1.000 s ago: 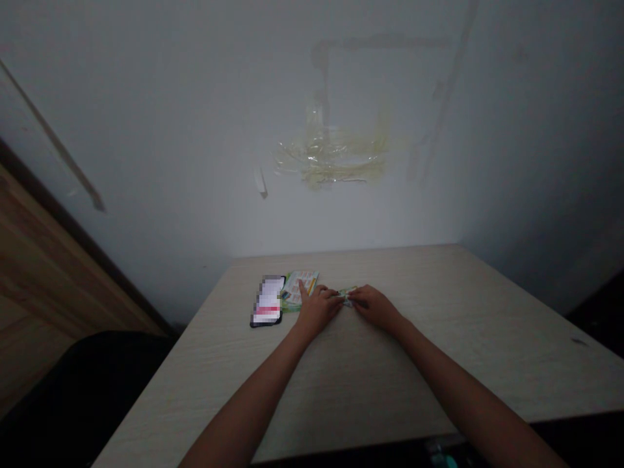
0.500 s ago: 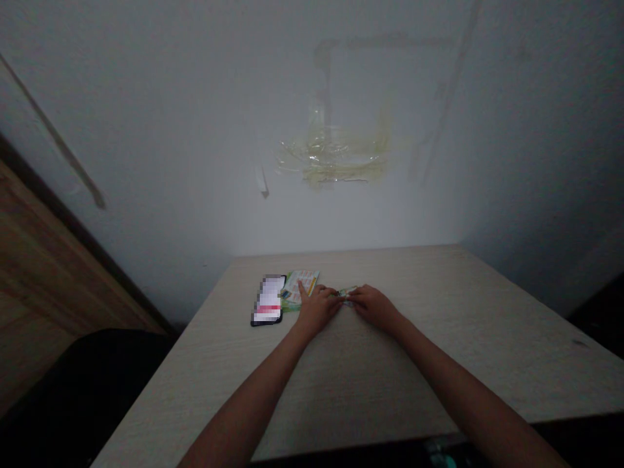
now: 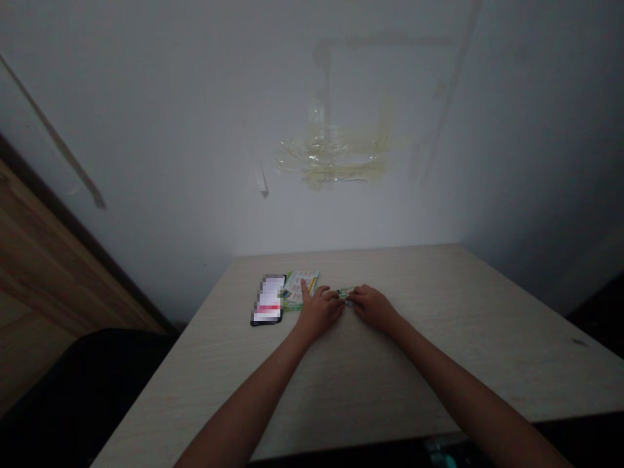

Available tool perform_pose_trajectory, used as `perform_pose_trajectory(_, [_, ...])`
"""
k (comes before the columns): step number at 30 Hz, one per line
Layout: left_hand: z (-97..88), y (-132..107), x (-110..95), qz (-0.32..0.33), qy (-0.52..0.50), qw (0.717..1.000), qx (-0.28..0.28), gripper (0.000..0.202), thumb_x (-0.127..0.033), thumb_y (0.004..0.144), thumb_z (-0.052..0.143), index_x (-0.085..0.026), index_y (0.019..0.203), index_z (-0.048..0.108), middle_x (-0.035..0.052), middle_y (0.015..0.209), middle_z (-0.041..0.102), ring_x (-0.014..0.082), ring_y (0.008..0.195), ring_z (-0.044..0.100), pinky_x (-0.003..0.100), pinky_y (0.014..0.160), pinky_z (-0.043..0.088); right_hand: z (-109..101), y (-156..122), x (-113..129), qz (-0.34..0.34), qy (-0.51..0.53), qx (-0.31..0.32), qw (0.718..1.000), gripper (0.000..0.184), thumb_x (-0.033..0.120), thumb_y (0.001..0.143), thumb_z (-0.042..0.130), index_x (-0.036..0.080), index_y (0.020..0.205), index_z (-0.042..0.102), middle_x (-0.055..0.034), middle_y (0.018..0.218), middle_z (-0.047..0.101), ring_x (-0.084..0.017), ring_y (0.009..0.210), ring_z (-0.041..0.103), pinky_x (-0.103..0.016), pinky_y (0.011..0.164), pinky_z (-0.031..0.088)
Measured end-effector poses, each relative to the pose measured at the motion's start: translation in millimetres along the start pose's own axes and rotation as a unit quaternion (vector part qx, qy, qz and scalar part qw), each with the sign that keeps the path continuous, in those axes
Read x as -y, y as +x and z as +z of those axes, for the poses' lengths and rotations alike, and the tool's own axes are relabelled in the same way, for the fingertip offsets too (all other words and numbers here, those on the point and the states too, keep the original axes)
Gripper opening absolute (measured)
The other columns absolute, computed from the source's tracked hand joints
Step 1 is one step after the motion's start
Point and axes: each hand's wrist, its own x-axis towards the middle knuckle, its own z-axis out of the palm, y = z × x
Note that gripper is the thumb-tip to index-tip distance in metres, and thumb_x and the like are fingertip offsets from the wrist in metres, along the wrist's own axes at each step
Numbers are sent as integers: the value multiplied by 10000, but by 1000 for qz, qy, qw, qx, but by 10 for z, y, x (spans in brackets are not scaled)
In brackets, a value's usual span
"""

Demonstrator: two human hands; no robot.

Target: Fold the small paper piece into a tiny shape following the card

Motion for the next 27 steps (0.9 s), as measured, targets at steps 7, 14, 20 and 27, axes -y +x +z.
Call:
perform_pose_trajectory(7, [19,-8,-33,-15,13,1000,3,225,-351,899,564,-390,1081,690,-9,1102,715,304,1207,516,776,1023,-140,8,-27,-22,-12,33,-11,999,271,158,892,516,209,1106,675,-71,1001,666,-186,949,547,-308,861,440])
perform_pose_trajectory(14, [1,5,-29,-21,11,1000,15,216,-357,903,560,-396,1066,696,-16,1083,727,297,1201,521,783,1020,-129,23,-47,-46,-19,56,-20,998,303,144,889,506,208,1148,649,-69,1050,660,-183,1001,540,-314,904,436])
perform_pose_trajectory(20, [3,11,-29,-27,10,1000,11,205,-360,898,569,-397,1051,700,-22,1071,731,292,1190,527,779,1023,-132,54,-23,-61,-15,29,-13,999,281,141,883,518,198,1119,658,-74,997,638,-188,946,529,-308,861,431])
perform_pose_trajectory(27, [23,6,-20,-29,5,1000,7,211,-360,899,561,-400,1052,701,-20,1061,734,291,1193,530,774,1028,-128,70,20,-57,-14,14,-6,1000,271,136,881,521,176,1117,648,-77,981,610,-193,947,507,-310,856,411])
